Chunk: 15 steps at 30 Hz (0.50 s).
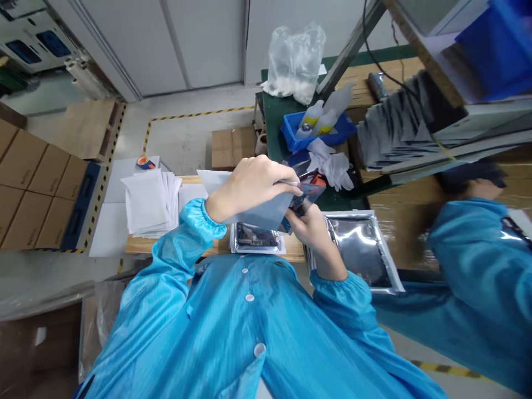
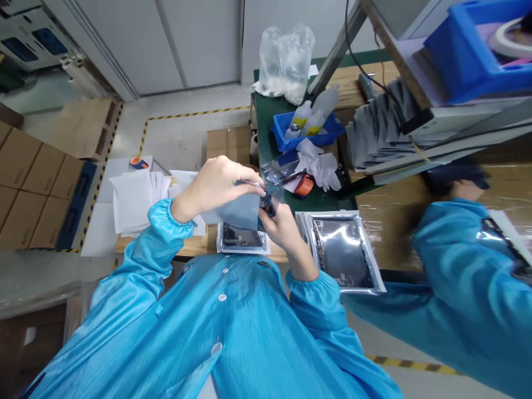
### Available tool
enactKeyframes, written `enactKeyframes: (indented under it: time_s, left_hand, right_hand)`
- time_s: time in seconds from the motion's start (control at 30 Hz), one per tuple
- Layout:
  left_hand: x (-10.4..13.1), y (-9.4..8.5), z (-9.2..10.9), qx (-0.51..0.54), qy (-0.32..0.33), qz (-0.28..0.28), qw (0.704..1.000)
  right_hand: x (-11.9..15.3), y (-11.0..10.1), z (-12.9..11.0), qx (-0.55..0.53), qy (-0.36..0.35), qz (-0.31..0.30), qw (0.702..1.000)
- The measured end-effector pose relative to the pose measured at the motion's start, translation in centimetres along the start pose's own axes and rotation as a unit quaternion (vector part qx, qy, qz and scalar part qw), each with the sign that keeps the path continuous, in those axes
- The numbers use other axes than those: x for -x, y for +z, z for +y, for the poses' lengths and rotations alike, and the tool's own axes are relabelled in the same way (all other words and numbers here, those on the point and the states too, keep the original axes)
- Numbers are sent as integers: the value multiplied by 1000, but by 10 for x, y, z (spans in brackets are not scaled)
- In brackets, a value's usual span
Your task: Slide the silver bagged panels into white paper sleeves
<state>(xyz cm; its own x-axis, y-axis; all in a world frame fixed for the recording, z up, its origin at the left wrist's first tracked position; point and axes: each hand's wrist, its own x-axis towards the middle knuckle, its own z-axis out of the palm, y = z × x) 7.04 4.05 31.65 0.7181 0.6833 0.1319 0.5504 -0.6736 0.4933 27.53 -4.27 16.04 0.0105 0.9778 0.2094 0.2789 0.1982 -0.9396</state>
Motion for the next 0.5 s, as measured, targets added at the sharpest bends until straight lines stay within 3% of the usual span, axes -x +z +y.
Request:
enactKeyframes:
  time_s: [0.1, 0.17, 0.23, 0.3, 0.33, 0.4, 0.43, 0.5]
  left_hand:
    - [0, 12, -1, 8, -6, -1, 1000]
    - [3, 19, 2, 11, 9, 32, 999]
    - [12, 23, 7, 5, 42, 105, 994]
    - [29, 27, 11, 2, 25, 239, 971]
    - [39, 31, 11, 12, -19, 327, 945]
    - [61, 47, 6, 68, -152, 494, 853]
    - [70, 59, 1, 114, -210, 542, 806]
    - [86, 89, -11, 245, -275, 541, 756]
  right_hand:
    - [0, 8, 10, -12, 3, -26, 1000]
    - [-1, 18, 17, -43, 13, 0, 999]
    - [-2, 32, 22, -110, 40, 71, 991]
    - [-4, 43, 22, -217, 80, 158, 960]
    - [-6, 47, 20, -274, 99, 193, 937]
    - [-10, 51, 16, -363, 127, 234, 893]
    - [-12, 51, 14, -388, 135, 243, 879]
    - [-16, 51, 11, -410, 140, 251, 866]
